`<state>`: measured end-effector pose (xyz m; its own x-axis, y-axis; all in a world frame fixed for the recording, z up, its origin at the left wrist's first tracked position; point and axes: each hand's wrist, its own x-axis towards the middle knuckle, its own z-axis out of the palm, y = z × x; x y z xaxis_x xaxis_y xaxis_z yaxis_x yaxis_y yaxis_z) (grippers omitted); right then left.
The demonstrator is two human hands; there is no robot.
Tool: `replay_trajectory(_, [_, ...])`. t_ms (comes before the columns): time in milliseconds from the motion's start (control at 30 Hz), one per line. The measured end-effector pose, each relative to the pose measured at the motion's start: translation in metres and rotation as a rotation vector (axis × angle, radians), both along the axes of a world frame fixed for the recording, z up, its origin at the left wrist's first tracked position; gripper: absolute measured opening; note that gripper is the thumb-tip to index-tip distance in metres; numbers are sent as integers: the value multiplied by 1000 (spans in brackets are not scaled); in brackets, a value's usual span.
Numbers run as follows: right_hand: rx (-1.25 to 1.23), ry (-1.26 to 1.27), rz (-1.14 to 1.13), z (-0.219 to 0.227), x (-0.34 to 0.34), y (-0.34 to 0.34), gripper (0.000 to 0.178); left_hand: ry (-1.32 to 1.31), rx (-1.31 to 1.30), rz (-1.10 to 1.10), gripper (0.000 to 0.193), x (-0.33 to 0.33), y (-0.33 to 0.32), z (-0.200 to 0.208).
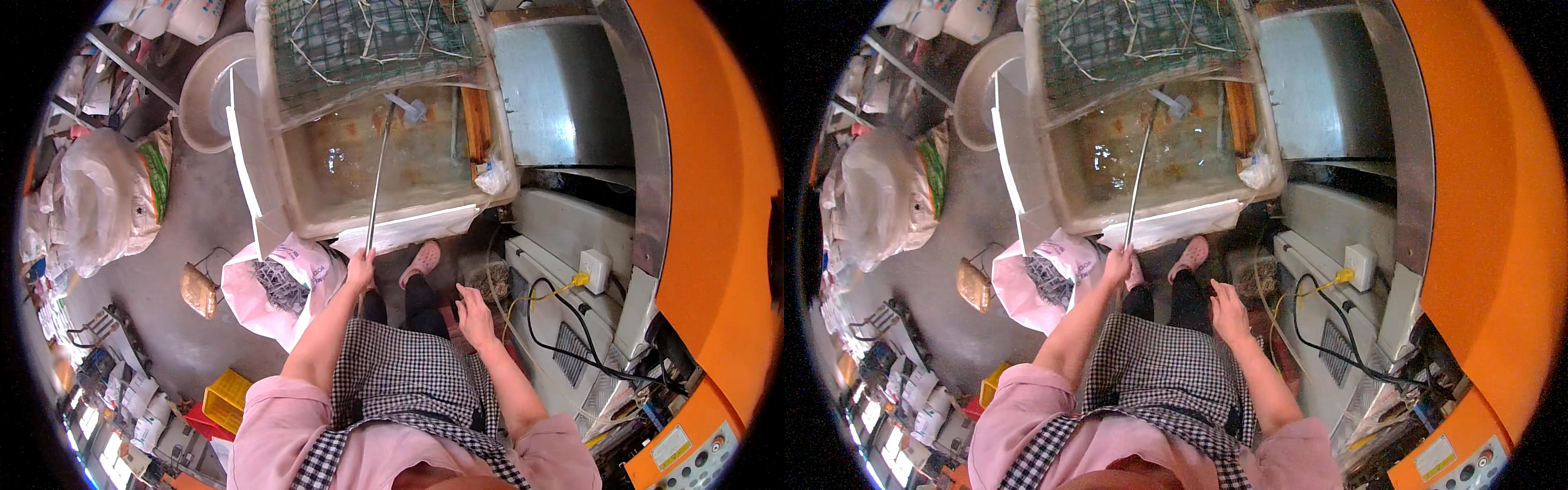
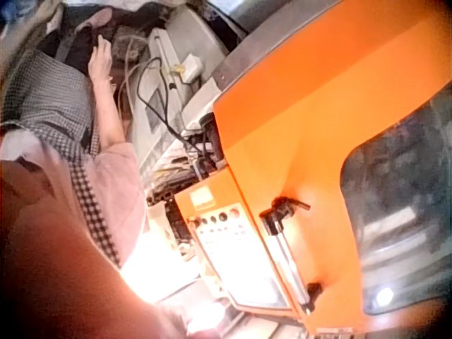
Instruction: The person scoops plastic parts from a cooling tank, wipes them with a cloth, and operates machine controls; they then transport bags of raw material using a hand truck and lift them onto a machine shelf.
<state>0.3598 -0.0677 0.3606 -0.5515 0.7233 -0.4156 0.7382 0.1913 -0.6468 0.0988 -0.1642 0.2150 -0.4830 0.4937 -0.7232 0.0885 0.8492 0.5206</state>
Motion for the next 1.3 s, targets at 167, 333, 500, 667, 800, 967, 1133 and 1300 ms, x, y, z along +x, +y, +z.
replay_trajectory(167, [-10,2,8,-9,2,0,36,25,44,93,38,-15,57,-18])
replay_trajectory(333, [-75,-50,-3,-5,23,-15,35,133,-251,-180,33,-16,4,110])
replay_trajectory(500, [-174,-51,16,2,25,-20,34,540,353,-324,29,-15,-119,80])
replay_trajectory(667, [-55,-30,13,-4,16,-9,34,130,-58,-201,25,2,-87,47])
replay_trajectory(800, [-38,-41,-31,-10,15,-2,35,141,57,-103,27,14,-43,6])
replay_trajectory(967, [-38,-38,-31,-20,16,-1,34,209,114,-94,29,2,-3,-25])
replay_trajectory(1133, [-67,-24,-11,-29,10,-3,35,258,172,-76,32,-29,39,-50])
replay_trajectory(1300, [-47,6,0,-39,7,-2,36,291,144,-78,34,-52,96,-74])
